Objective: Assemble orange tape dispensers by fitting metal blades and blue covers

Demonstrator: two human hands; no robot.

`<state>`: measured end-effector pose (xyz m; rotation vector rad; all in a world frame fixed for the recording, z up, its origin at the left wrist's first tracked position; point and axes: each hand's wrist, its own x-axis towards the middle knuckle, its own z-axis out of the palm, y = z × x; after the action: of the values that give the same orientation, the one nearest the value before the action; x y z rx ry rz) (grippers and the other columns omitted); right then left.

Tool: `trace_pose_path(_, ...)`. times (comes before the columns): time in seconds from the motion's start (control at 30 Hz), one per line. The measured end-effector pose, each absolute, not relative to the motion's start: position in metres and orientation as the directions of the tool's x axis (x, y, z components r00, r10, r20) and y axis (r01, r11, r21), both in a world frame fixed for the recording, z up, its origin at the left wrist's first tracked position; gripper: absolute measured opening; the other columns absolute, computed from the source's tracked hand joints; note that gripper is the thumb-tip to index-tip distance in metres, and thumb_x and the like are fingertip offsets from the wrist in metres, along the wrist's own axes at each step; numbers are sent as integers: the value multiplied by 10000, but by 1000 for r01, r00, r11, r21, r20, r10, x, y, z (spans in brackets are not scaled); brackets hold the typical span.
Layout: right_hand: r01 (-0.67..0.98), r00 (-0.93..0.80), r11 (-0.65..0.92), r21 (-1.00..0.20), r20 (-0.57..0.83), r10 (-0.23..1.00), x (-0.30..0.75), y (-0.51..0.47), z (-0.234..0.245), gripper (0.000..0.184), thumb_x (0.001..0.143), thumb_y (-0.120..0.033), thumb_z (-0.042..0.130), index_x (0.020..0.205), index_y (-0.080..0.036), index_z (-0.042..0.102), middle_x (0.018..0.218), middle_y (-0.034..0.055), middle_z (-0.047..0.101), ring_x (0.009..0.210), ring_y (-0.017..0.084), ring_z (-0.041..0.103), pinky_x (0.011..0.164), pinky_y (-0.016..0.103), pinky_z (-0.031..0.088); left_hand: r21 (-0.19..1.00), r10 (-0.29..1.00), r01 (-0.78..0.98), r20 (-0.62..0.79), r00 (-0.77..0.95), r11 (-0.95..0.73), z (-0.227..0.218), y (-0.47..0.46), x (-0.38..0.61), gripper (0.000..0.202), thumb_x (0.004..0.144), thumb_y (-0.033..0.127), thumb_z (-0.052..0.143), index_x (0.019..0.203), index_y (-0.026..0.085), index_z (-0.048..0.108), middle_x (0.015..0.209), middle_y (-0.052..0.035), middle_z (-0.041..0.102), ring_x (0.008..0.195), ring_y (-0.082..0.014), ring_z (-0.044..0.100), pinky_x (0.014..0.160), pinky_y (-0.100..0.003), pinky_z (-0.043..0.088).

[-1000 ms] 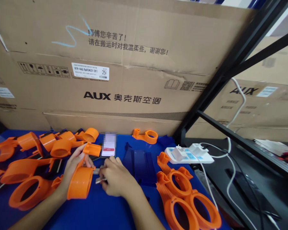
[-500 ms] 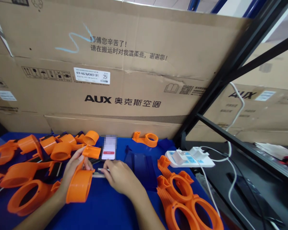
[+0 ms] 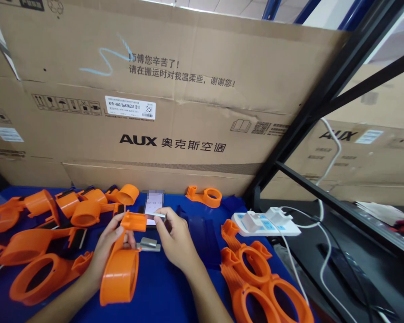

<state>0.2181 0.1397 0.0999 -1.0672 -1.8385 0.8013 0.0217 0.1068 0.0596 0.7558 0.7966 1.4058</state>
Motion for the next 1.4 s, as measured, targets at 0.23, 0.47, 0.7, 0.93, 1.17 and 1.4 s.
trace_pose_path(0.23,347,-237,418,-839,353,905,219,140,97,244,1039,-430,518,1048,-219,638,835,7,657,731,168,614,683,268,485,828,1000,-561,-11,15,17,62,105,22,502,854,429,729,1279,233,547,677,-7,701,565,-186,640,581,-296,543)
trace_pose_path(0.47,350,-197,406,-845,357,913,219,140,97,253,1036,-438,524,1062,-216,644,868,19,684,769,182,643,699,269,501,819,1000,-574,7,29,11,69,103,25,495,884,422,702,1305,218,539,664,-10,693,530,-171,610,543,-280,517)
trace_pose_path(0.7,307,-221,408,-860,353,909,217,135,103,238,1039,-416,524,1076,-218,651,893,13,660,779,166,608,722,259,489,823,1000,-568,-11,13,17,69,101,25,492,879,403,707,1299,232,517,682,-19,714,547,-161,597,566,-270,526)
trace_pose_path(0.93,313,-221,413,-855,357,907,215,133,108,260,1041,-408,517,1046,-200,672,808,-6,594,707,143,526,659,239,435,818,999,-574,-19,26,30,69,102,25,476,906,388,682,1317,227,505,689,-18,716,552,-163,607,593,-286,535)
trace_pose_path(1.17,342,-265,432,-834,356,896,214,133,106,233,1053,-376,497,1056,-211,663,834,-4,622,714,145,544,666,241,424,807,999,-590,-30,-22,11,69,104,25,410,894,401,700,1231,198,587,682,-20,696,576,-158,597,595,-270,528)
trace_pose_path(1.4,402,-235,434,-806,367,900,215,136,101,230,1053,-380,498,1036,-207,649,799,-10,625,698,146,549,651,239,421,783,998,-619,-26,66,61,65,107,21,424,892,389,713,1249,223,556,681,-7,694,534,-158,606,557,-272,515)
